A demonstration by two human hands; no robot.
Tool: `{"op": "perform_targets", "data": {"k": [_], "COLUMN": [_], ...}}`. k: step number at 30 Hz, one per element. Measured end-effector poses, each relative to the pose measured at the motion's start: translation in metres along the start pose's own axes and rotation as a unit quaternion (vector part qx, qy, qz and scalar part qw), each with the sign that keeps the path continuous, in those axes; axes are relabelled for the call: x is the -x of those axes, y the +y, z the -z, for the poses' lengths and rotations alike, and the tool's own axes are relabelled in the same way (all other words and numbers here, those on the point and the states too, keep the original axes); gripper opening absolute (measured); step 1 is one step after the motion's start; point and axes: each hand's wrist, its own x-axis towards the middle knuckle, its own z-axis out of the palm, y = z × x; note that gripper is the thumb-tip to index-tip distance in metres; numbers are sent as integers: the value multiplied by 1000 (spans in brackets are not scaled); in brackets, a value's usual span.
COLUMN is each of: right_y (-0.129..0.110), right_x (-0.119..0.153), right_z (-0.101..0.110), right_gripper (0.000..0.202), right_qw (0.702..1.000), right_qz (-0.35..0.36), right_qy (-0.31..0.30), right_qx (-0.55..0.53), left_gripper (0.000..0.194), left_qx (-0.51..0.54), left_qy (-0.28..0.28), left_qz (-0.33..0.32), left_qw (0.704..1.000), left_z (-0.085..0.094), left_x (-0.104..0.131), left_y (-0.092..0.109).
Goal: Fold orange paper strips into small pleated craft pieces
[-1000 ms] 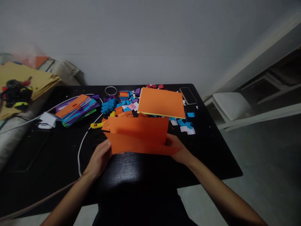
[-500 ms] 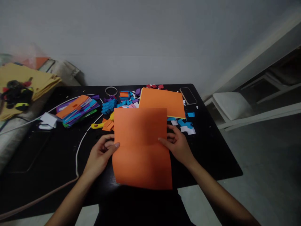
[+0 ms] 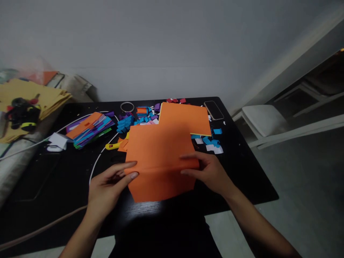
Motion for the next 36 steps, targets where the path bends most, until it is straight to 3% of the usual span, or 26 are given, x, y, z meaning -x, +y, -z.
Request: {"op": "perform_targets", "data": {"k": [3,10,14,17,19,21,26,31,33,36], "right_y": [-3,1,-5,-22,-35,-46,-56,-49,-37,-11], "right_x": [2,7,10,15,18,20,19,7,-1,-12], "right_z": [0,-1,4,-3,-14,-27,-38,-11,5,24], "right_gripper": [32,12,8,18,30,23,14,16,22,26], "right_qw": [999,988,965,936,918,912,925,949,954,963], "right_qz": [15,111,174,241,290,303,264,125,58,16], "right_qy": [44,88,109,64,-19,-98,-153,-192,-199,-185], "right_qx": [16,67,161,249,270,258,226,216,218,198], "left_gripper": [31,13,14,13,16,19,18,10,19,32], "left_qx": [-46,-104,-137,-123,-97,-70,-27,-55,-62,-64], "left_qy": [8,-26,-13,-90,-156,-190,-190,-117,-91,-87], "left_qz": [-54,-300,-353,-367,-363,-355,-309,-203,-124,-17], "left_qw": [997,948,925,918,913,913,931,971,986,994], "left_z": [4,13,15,10,3,-4,-13,-8,-5,-5], "left_x": [4,0,-1,4,9,13,21,19,15,8], "left_y": [0,11,20,34,45,54,61,42,28,4]}}
